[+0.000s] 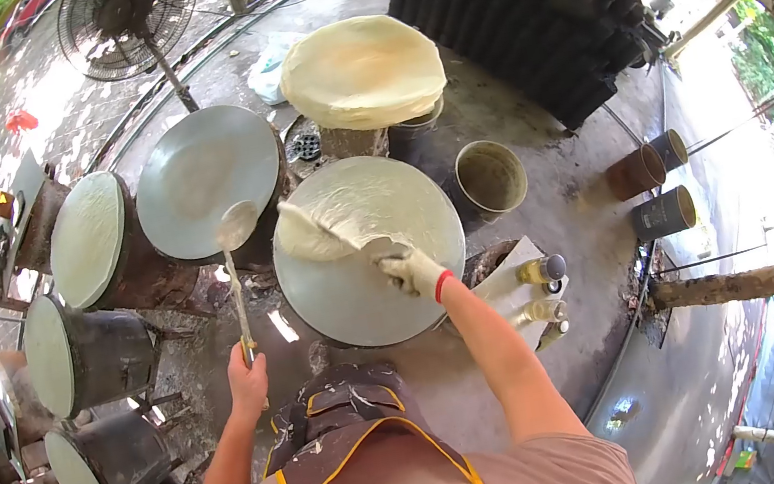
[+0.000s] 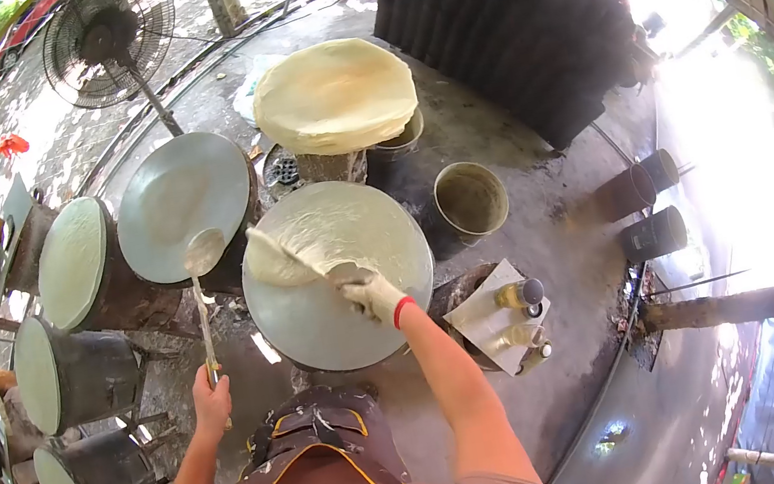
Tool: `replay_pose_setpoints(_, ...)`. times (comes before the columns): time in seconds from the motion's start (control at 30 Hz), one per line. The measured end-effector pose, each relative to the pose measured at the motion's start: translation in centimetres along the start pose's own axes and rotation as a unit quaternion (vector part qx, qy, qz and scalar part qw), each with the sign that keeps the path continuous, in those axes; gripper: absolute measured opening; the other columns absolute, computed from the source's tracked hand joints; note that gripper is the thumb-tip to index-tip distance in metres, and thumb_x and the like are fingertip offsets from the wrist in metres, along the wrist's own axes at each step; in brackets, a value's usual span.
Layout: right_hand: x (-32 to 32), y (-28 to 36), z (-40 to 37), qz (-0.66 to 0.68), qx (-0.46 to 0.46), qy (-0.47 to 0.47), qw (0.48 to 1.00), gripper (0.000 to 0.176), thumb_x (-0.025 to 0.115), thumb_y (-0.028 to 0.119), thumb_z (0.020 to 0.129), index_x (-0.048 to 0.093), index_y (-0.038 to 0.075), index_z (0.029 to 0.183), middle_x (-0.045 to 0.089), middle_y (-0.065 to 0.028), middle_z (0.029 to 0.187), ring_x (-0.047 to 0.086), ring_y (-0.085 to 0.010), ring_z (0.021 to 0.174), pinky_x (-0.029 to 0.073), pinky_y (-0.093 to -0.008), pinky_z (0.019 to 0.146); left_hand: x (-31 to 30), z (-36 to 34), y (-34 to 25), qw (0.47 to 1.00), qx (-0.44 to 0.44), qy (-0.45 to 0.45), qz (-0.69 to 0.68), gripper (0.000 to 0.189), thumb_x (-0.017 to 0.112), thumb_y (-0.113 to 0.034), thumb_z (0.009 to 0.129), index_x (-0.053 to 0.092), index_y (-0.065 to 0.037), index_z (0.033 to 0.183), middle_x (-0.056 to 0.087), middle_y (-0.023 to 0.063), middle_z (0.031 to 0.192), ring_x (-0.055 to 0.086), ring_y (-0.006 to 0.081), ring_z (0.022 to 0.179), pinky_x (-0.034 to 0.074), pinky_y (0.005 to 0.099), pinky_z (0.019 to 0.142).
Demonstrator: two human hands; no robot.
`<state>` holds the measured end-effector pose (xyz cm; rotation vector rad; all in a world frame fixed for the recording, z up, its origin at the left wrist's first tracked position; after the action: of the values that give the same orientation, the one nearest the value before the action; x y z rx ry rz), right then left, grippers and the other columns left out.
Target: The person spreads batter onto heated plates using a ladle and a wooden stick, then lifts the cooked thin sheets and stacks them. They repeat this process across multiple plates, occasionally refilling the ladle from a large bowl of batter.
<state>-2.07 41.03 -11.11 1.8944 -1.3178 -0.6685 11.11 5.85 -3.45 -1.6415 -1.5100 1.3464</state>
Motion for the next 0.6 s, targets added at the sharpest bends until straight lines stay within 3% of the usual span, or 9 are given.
replay_pose_setpoints(0.03,1.6,-0.3,-0.8,-0.037,0.015,0.074,0.996,0.023,0.061,0.025,0.085,0.065,0.008,0.1,0.053,0.0023,0.064,0.044,-0.0064,0.048,0.031,-0.0215,0.038,0.1,-0.3,-0.1,0.998,0.025,-0.009,0.061,0.022,0.054,-0.006,0.084,0.048,-0.003,0.105,0.046,0.0021,0.064,0.048,0.0107,0.053,0.04,0.029,0.048)
replay_pose_setpoints(0.07,1.7,-2.0,-2.4,0.029,0.105,0.062,0.992,0.026,0.062,0.027,0.086,0.064,0.009,0.103,0.053,0.0016,0.063,0.043,-0.006,0.045,0.03,-0.0213,0.038,0.2,-1.4,-1.2,0.984,0.099,-0.041,0.142,0.028,0.056,-0.006,0.081,0.048,0.0,0.108,0.054,0.0107,0.07,0.058,0.0235,0.065,0.044,0.0356,0.059)
replay_pose_setpoints(0.17,-2.3,-6.4,-4.2,0.052,0.054,0.037,0.997,0.033,0.061,0.031,0.084,0.062,0.016,0.114,0.052,0.0026,0.06,0.039,-0.0062,0.043,0.03,-0.0227,0.037,1.4,-4.1,-1.2,0.968,0.137,-0.031,0.207,0.032,0.055,-0.007,0.081,0.047,-0.001,0.111,0.057,0.0206,0.078,0.06,0.0385,0.075,0.045,0.0428,0.065)
replay_pose_setpoints(0.2,-4.1,-6.6,-3.6,0.088,0.073,-0.027,0.993,0.033,0.061,0.031,0.084,0.063,0.015,0.113,0.052,0.0026,0.061,0.039,-0.0061,0.043,0.03,-0.0223,0.037,1.6,-4.8,-0.1,0.964,0.106,-0.017,0.244,0.031,0.053,-0.007,0.081,0.047,-0.003,0.111,0.058,0.0249,0.085,0.056,0.045,0.082,0.045,0.0476,0.067)
replay_pose_setpoints(0.27,-5.9,-3.1,-4.6,0.2,0.082,-0.18,0.96,0.029,0.062,0.027,0.083,0.065,0.016,0.111,0.052,0.0034,0.06,0.037,-0.0052,0.041,0.03,-0.0213,0.037,1.9,-6.8,1.0,0.955,0.088,-0.006,0.282,0.031,0.053,-0.007,0.081,0.046,-0.004,0.111,0.059,0.0244,0.086,0.057,0.0444,0.081,0.045,0.0491,0.067)
replay_pose_setpoints(0.37,-1.8,-1.3,-2.1,0.002,0.039,-0.042,0.998,0.028,0.062,0.026,0.084,0.066,0.015,0.109,0.054,0.0033,0.062,0.037,-0.0049,0.041,0.03,-0.0209,0.037,2.2,-9.2,1.7,0.944,0.089,-0.005,0.319,0.029,0.052,-0.008,0.082,0.046,-0.004,0.109,0.059,0.0229,0.089,0.057,0.0433,0.08,0.045,0.0501,0.067)
replay_pose_setpoints(0.4,0.3,-1.4,-3.3,0.0,0.107,0.038,0.994,0.03,0.062,0.028,0.085,0.065,0.014,0.111,0.055,0.0025,0.064,0.038,-0.0051,0.043,0.03,-0.02,0.038,2.1,-9.8,1.8,0.939,0.093,-0.004,0.33,0.029,0.052,-0.008,0.082,0.046,-0.004,0.109,0.059,0.0225,0.09,0.057,0.0431,0.08,0.046,0.05,0.067)
replay_pose_setpoints(0.5,-0.4,-3.8,-4.8,0.015,0.068,0.08,0.994,0.033,0.061,0.032,0.086,0.064,0.013,0.112,0.053,0.0012,0.063,0.037,-0.004,0.041,0.027,-0.0188,0.037,2.0,-12.0,2.7,0.928,0.079,0.01,0.363,0.029,0.052,-0.008,0.082,0.046,-0.004,0.11,0.059,0.0217,0.094,0.058,0.0427,0.08,0.046,0.0496,0.067)
replay_pose_setpoints(0.6,-4.0,-2.6,-5.5,0.127,0.036,-0.094,0.987,0.033,0.06,0.03,0.086,0.062,0.014,0.115,0.051,0.002,0.064,0.037,-0.0034,0.042,0.027,-0.0189,0.037,2.3,-12.7,3.1,0.925,0.116,0.002,0.362,0.031,0.052,-0.008,0.082,0.046,-0.003,0.111,0.059,0.0214,0.096,0.057,0.0421,0.083,0.047,0.0491,0.068)
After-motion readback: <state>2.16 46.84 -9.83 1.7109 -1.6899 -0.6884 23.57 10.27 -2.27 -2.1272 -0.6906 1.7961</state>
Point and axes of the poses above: each hand's wrist, its own z-axis towards the middle knuckle, its own x-axis out of the palm, y = z × x, the point moved 8 cm from there along z, towards the middle knuckle
